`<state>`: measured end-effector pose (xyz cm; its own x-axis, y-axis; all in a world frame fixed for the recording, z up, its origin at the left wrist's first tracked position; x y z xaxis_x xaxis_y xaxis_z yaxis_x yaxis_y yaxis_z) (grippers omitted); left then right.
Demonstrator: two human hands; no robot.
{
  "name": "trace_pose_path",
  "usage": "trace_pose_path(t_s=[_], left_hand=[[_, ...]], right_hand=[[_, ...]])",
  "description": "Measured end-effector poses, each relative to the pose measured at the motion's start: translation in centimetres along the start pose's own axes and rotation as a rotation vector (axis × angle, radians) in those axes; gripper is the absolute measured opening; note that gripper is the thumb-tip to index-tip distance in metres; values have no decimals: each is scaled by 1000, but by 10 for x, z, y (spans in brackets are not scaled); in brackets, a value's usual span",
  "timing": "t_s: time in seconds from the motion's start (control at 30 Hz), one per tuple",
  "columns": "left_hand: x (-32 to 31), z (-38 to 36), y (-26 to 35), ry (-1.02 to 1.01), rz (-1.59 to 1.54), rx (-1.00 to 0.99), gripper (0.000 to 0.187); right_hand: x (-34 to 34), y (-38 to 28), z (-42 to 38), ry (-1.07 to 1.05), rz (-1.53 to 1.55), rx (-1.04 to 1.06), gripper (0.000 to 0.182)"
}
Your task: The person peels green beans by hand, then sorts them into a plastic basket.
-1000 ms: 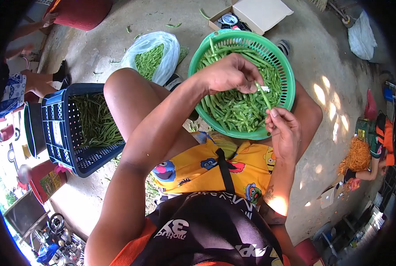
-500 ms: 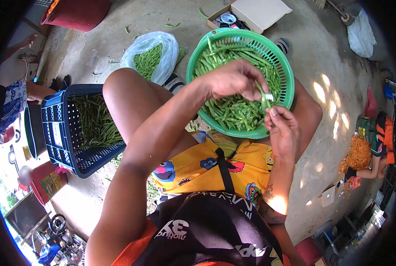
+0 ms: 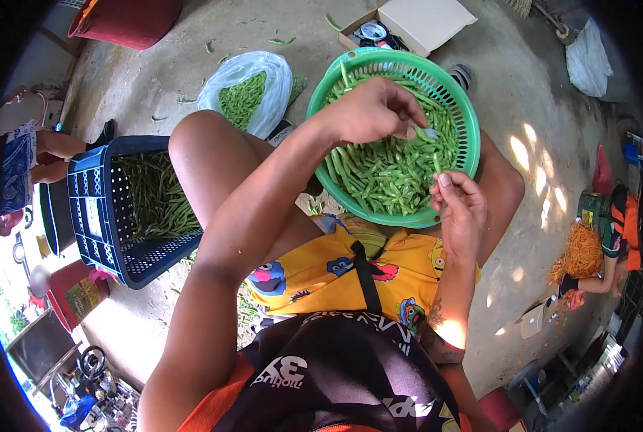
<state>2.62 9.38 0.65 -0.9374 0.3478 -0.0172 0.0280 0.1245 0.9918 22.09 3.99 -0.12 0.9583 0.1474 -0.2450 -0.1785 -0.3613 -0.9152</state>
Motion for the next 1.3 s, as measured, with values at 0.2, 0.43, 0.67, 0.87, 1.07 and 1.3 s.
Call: trace_pose_path(t_s=[0.2, 0.43, 0.67, 0.87, 1.07, 1.3], left_hand=[[13, -17, 28, 307, 829, -142, 25], [58, -24, 43, 459, 559, -91, 21], [74, -33, 31, 463, 425, -42, 23], [74, -34, 33, 435, 413, 0, 20], [59, -24, 22, 350, 107, -70, 19], [0, -9, -1, 79, -230, 17, 33]], right_hand=[[-18, -39, 16, 107, -566, 337, 11], [-110, -43, 23, -201, -946, 582, 14], [-114, -30, 41, -181, -1141, 542, 16], [-31, -38, 34, -50, -787, 252, 19], [22, -33, 2, 84, -425, 49, 23], [40, -25, -21, 156, -249, 8, 23]])
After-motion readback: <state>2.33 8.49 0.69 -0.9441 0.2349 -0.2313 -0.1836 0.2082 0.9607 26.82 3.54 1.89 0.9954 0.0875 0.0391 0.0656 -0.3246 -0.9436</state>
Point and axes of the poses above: each hand's wrist, its own z-axis towards the middle knuckle, its own x-axis out of the back of the hand, y = z × x, the point moved 10 cm from there along z, towards the middle knuckle, and after that the axes turned 5 degrees about z, right-handed, at the moved point
